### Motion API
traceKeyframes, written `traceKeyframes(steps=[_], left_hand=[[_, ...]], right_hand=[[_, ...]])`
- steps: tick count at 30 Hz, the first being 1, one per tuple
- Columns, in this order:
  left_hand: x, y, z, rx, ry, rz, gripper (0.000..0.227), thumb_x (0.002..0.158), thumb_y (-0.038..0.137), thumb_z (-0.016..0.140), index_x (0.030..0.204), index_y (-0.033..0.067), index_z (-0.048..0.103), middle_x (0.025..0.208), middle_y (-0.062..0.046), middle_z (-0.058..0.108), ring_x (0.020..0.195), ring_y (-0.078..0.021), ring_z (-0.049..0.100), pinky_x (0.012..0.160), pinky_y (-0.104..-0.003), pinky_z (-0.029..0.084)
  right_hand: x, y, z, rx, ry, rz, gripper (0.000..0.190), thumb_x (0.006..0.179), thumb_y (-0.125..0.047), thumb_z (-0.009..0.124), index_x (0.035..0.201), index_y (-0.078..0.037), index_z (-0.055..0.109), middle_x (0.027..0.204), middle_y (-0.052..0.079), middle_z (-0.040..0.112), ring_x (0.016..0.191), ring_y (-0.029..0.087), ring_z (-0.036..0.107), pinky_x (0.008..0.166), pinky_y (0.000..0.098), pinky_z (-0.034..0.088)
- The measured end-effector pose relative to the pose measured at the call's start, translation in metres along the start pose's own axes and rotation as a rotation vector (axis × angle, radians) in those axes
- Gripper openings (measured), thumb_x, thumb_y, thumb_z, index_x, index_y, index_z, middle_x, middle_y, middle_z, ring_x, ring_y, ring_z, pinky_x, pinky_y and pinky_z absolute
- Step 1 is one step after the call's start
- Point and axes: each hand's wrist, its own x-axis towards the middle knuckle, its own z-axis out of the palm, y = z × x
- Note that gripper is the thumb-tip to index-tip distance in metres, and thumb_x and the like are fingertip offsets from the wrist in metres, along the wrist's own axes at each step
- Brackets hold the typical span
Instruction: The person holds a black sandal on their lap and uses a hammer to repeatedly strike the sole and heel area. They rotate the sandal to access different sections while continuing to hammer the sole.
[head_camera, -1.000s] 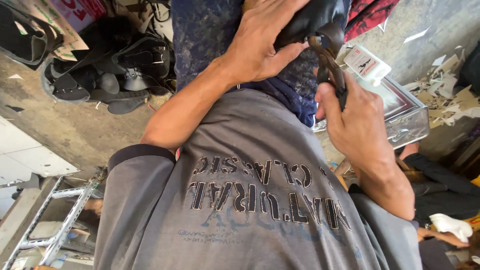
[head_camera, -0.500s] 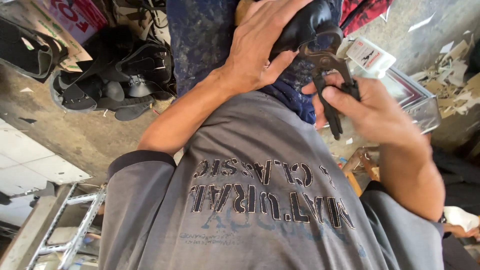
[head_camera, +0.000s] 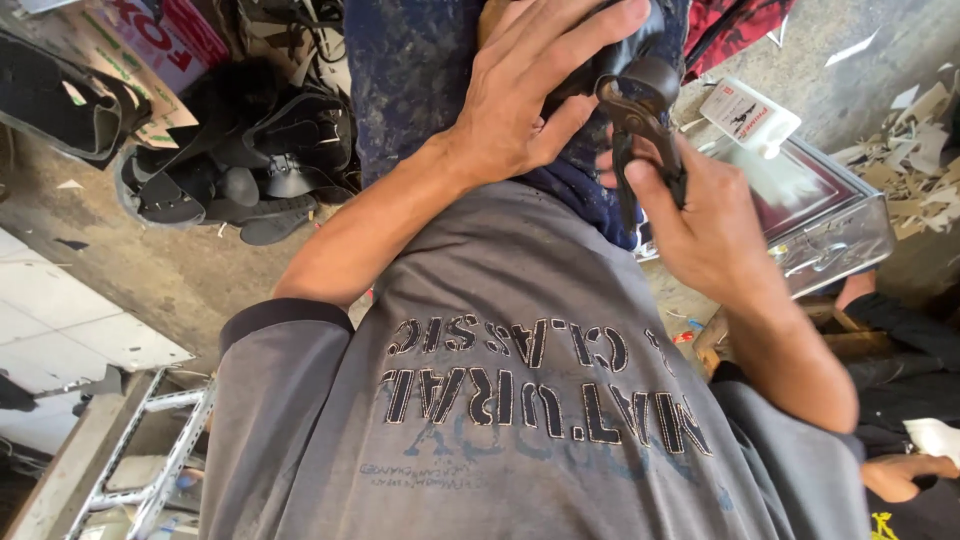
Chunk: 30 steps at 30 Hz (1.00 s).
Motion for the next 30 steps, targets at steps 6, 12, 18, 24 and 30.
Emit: traceKeyframes(steps=[6, 12, 18, 24, 30], left_hand=[[0.003, 0.016, 0.007, 0.110, 0.005, 0.024, 0.050, 0.117, 0.043, 0.025, 0.151, 0.0150, 0.049, 0.150, -0.011, 0.054, 0.137, -0.0300, 0.067, 0.112, -0.045, 0.053], [0.002, 0.012, 0.006, 0.157, 0.032, 0.079, 0.052, 0.116, 0.043, 0.024, 0.148, 0.0133, 0.052, 0.145, -0.012, 0.057, 0.132, -0.0317, 0.069, 0.106, -0.046, 0.055], [-0.010, -0.007, 0.003, 0.011, -0.076, -0.224, 0.056, 0.110, 0.025, 0.068, 0.151, 0.0077, 0.035, 0.143, -0.015, 0.063, 0.129, -0.0382, 0.066, 0.110, -0.045, 0.055], [-0.007, -0.017, 0.000, -0.020, -0.086, -0.192, 0.051, 0.109, 0.023, 0.068, 0.148, 0.0055, 0.040, 0.137, -0.018, 0.066, 0.122, -0.0413, 0.068, 0.106, -0.045, 0.053], [-0.012, -0.023, 0.003, 0.026, -0.091, -0.227, 0.050, 0.107, 0.029, 0.071, 0.145, 0.0114, 0.043, 0.119, -0.010, 0.071, 0.104, -0.0367, 0.067, 0.090, -0.043, 0.048]], right_hand=[[-0.002, -0.020, -0.051, -0.020, -0.410, 0.375, 0.029, 0.110, -0.030, 0.044, 0.127, -0.012, 0.060, 0.058, 0.003, 0.050, 0.040, 0.015, 0.043, 0.038, 0.0354, 0.034], [0.001, -0.040, -0.057, 0.018, -0.460, 0.355, 0.031, 0.109, -0.028, 0.047, 0.089, -0.015, 0.067, 0.081, -0.007, 0.074, 0.072, 0.012, 0.059, 0.079, 0.0280, 0.043], [-0.003, 0.001, 0.003, -0.229, -0.102, 0.149, 0.027, 0.117, -0.027, 0.047, 0.122, -0.002, 0.057, 0.074, -0.006, 0.072, 0.071, 0.025, 0.074, 0.076, 0.0505, 0.054], [0.002, 0.024, 0.037, -0.263, 0.195, -0.077, 0.029, 0.120, -0.018, 0.051, 0.135, 0.006, 0.059, 0.080, -0.003, 0.073, 0.076, 0.021, 0.073, 0.064, 0.0380, 0.050], [0.009, 0.034, 0.052, -0.252, 0.282, -0.118, 0.030, 0.122, -0.022, 0.049, 0.129, 0.005, 0.061, 0.078, -0.002, 0.071, 0.073, 0.020, 0.073, 0.063, 0.0376, 0.050]])
